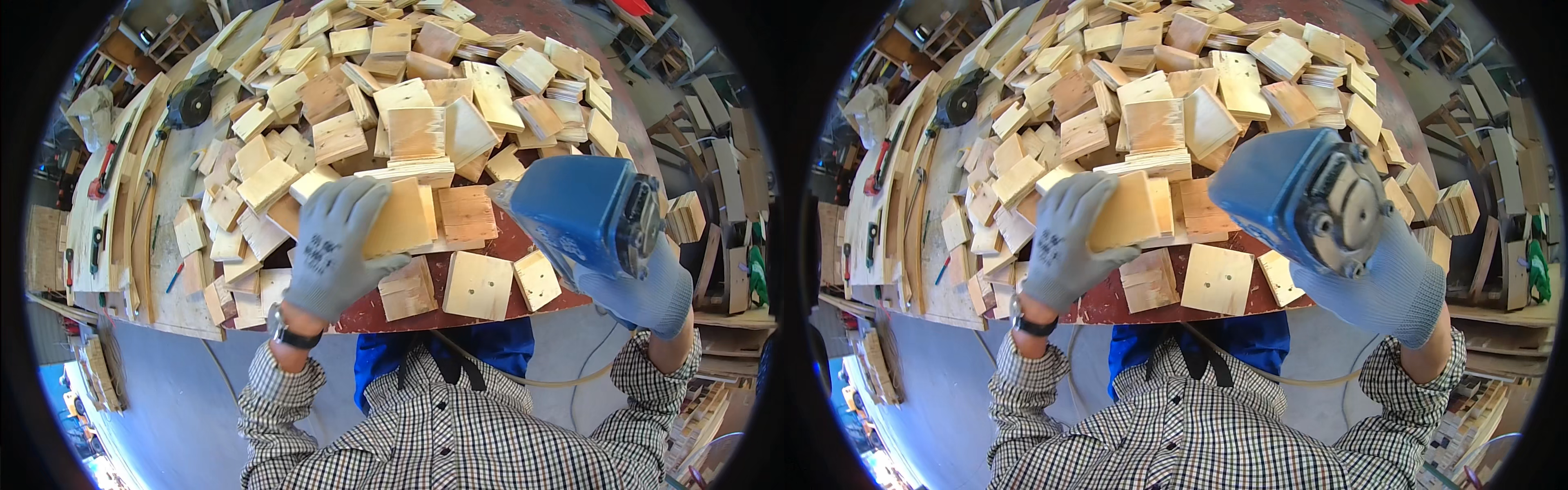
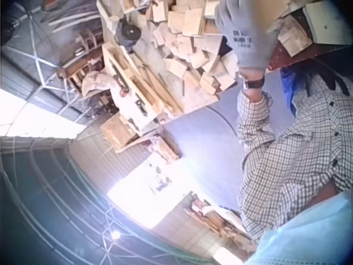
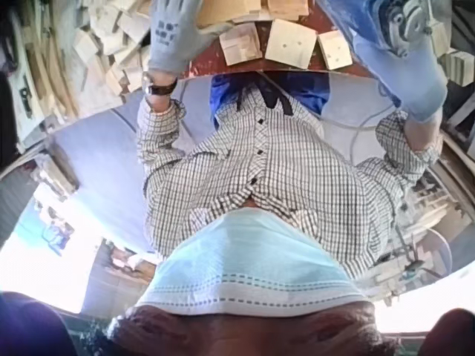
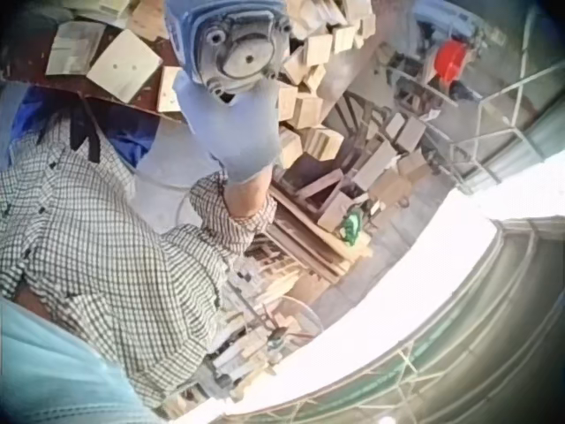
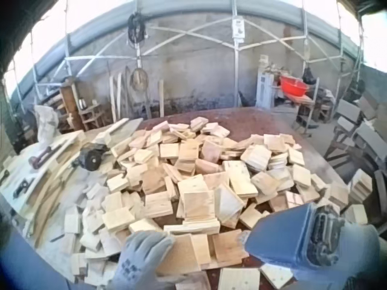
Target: The person assembles small wooden boxes by hand, using a pneumatic nail gun to fasten pieces together. They repeatedly pick up wooden parts, align them into box shapes, and drive nails to secure the joints. The person works at a table covered with many wooden pieces and completed boxes.
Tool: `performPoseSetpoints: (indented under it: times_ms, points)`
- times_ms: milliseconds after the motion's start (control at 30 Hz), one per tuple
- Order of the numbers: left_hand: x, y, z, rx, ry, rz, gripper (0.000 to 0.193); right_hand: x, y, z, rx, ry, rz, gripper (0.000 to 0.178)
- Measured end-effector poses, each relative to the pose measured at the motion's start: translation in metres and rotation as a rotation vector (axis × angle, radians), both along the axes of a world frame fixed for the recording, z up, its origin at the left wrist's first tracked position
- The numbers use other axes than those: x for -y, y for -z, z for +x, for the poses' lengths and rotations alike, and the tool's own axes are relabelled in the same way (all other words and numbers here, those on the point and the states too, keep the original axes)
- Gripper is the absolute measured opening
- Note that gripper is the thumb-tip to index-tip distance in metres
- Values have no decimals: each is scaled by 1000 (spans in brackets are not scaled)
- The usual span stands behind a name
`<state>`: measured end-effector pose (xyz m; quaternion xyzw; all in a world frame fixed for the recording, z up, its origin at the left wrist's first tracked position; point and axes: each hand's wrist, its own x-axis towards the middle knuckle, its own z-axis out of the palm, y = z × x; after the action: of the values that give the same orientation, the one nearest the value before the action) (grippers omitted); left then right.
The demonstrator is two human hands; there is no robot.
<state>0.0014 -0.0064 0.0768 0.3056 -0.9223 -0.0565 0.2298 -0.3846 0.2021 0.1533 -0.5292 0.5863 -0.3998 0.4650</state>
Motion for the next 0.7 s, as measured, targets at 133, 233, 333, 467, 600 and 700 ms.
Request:
performPoseSetpoints:
  times_ms: [133, 233, 333, 467, 600, 700]
  points:
    - [8, 22, -12, 96, -10, 10, 86, 30, -18, 15, -480, -418, -169, 66]
    - [1, 29, -17, 220, -18, -73, 75, 22, -10, -3, -564, -522, -105, 64]
    - [0, 34, -17, 230, 5, -63, 70, 18, -15, 12, -453, -314, -14, 57]
    - [-3, 28, -19, 264, 23, -38, 65, 37, -40, 76, -314, 193, -3, 32]
    - [-7, 21, -21, 308, 11, -43, 59, 55, -38, 70, -283, 108, 49, 24]
    - [-11, 17, -18, 336, -21, 8, 58, 59, -41, 68, -310, 84, 58, 22]
